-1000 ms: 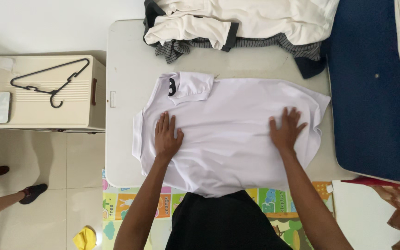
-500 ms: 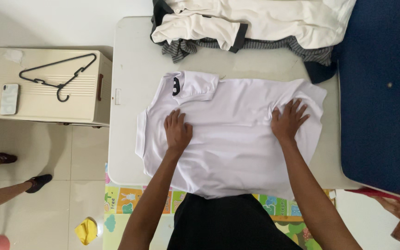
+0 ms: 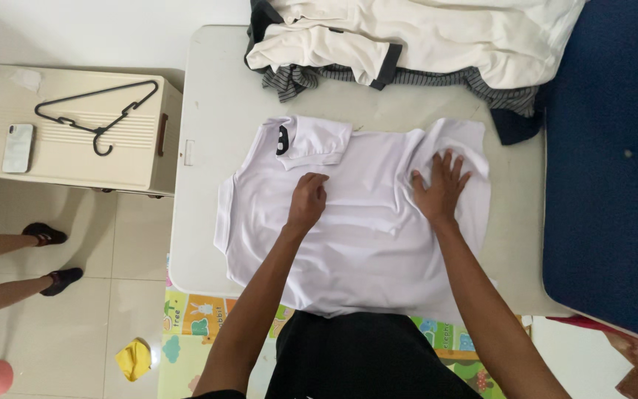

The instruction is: The person folds a white shirt on a table by smoothing the fabric, folding in the sleeves and sides, and then folding it into a rectangle.

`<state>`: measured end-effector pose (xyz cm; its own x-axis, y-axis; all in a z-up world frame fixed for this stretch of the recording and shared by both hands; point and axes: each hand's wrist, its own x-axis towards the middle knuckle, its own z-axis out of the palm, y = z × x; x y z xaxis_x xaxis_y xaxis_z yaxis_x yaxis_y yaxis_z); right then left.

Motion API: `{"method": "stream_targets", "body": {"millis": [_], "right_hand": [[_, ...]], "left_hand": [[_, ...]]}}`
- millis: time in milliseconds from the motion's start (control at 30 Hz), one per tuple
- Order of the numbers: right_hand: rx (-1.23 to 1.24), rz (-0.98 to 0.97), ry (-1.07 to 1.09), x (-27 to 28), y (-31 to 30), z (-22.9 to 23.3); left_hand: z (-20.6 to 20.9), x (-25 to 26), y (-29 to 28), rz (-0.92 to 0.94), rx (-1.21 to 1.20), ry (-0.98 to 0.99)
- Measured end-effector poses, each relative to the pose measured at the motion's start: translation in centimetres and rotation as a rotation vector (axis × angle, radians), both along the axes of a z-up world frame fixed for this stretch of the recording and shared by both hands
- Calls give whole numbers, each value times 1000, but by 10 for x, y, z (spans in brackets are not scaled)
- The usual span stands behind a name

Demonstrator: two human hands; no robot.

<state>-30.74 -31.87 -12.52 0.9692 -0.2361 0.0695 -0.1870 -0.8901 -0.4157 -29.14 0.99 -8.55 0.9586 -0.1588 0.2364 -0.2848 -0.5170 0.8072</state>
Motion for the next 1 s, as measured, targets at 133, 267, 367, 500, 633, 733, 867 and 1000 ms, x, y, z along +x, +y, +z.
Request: {"method": "stream_targets", "body": {"millis": [133,267,367,500,633,733,867,1000], "right_hand": [[-2,-35,-28,0,-29,2],[-21,-7,-85,-2,-33,-5],[-7,-13,-98,-1,-33,-6],[20,-52,-29,5,-37,-5],[2,-110,-42,0,-51,-3],[4,-116,6,-4,-62,6],[3,-140,42,-20,-64,24],[-118,-213,39,-22,-66,31]], "left_hand": [[9,24,-9,-139,-125,144],[40,75,-34,-122,-179,15],[51,100,-37,-151,35,-68],[7,84,-21,-232,201,-139],[-27,38,9,-153,308,-176],[-27,39,25,-85,410,-198],[-27,49,29,-41,476,-162],[-29,60,25,-14,467,-147]]}}
